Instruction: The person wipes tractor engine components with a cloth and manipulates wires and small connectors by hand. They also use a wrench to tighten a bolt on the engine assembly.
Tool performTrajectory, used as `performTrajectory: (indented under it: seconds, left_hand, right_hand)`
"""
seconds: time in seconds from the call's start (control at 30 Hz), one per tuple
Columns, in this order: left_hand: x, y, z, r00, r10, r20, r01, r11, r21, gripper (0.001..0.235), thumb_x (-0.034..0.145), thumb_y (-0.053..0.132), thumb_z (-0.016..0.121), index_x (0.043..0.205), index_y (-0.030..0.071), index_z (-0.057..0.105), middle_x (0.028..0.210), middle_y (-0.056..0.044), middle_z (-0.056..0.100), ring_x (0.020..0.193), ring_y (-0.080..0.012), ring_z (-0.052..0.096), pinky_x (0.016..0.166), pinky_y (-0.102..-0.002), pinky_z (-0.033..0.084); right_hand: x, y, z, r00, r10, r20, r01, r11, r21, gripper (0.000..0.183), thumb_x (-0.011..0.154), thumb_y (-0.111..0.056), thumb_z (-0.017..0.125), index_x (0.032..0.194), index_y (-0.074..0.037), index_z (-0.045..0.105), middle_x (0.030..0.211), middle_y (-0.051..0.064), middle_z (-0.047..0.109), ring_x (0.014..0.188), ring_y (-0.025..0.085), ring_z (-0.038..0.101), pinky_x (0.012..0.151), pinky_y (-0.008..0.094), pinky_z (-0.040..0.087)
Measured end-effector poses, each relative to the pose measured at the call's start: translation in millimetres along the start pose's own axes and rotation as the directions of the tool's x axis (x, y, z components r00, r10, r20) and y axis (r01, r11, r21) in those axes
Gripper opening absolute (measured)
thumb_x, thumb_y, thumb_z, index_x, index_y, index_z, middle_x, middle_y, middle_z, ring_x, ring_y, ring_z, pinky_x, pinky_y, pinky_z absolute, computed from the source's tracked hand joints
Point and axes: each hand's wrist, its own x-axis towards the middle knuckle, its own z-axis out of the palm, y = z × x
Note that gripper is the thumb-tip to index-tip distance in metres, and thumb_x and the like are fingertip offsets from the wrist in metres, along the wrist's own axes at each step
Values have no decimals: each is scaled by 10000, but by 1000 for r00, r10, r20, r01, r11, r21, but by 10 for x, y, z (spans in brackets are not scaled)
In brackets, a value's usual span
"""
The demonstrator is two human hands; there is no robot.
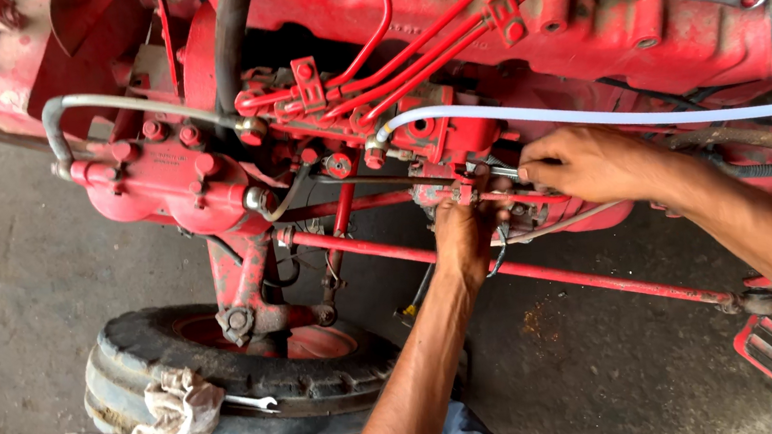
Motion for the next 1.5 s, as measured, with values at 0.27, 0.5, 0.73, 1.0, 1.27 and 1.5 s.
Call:
performTrajectory:
  seconds: [0.27, 0.5, 0.73, 1.0, 1.27, 1.5]
  left_hand:
    - [-89, 146, -60, 998, 54, -37, -58, 992, -111, 238, 999, 252, 609, 1152, 79, 672, 990, -66, 758, 838, -180, 728, 680, -285, 582]
    - [-19, 125, -66, 993, 113, -43, -117, 985, -130, 211, 1049, 206, 637, 1160, 33, 686, 978, -83, 746, 840, -168, 727, 678, -270, 600]
    - [-43, 195, -15, 995, 101, 3, -100, 991, -87, 205, 996, 135, 623, 1148, 8, 674, 986, -107, 755, 878, -195, 751, 707, -282, 618]
    - [-109, 205, 64, 976, 189, -108, -181, 980, 82, 242, 1075, 212, 582, 1158, 0, 665, 956, -95, 739, 841, -174, 730, 711, -284, 598]
    - [-137, 292, 104, 972, 230, -45, -213, 946, 246, 328, 1084, 249, 532, 1202, -29, 661, 971, -97, 741, 848, -147, 722, 701, -290, 586]
    - [-56, 275, 83, 951, 278, -136, -217, 913, 347, 373, 1058, 253, 566, 1224, -69, 656, 975, -114, 724, 820, -170, 720, 701, -319, 611]
  right_hand:
    - [422, 247, 89, 952, -14, 305, -140, 868, 476, 428, 1029, -319, 527, 1280, -36, 728, 785, -12, 554, 705, 130, 456, 637, 334, 414]
    - [250, -51, 128, 991, -2, 137, -30, 971, 237, 391, 984, -399, 564, 1146, -92, 744, 801, 2, 695, 754, 130, 581, 683, 345, 497]
    - [56, -130, 183, 997, -45, -60, 32, 980, -197, 315, 1025, -363, 552, 1050, -104, 730, 799, 166, 727, 747, 333, 713, 703, 488, 522]
    - [237, -106, 138, 999, -41, 32, 47, 977, -209, 325, 967, -321, 561, 1224, -204, 722, 910, 131, 773, 804, 323, 756, 765, 473, 569]
    - [225, -127, 142, 998, 34, 61, -28, 995, -93, 347, 930, -403, 619, 1194, -218, 747, 983, 90, 801, 888, 263, 772, 825, 429, 572]
    - [440, 156, 327, 996, -81, -44, 78, 994, -78, 338, 919, -361, 644, 1196, -207, 761, 958, 102, 794, 846, 251, 765, 773, 414, 569]
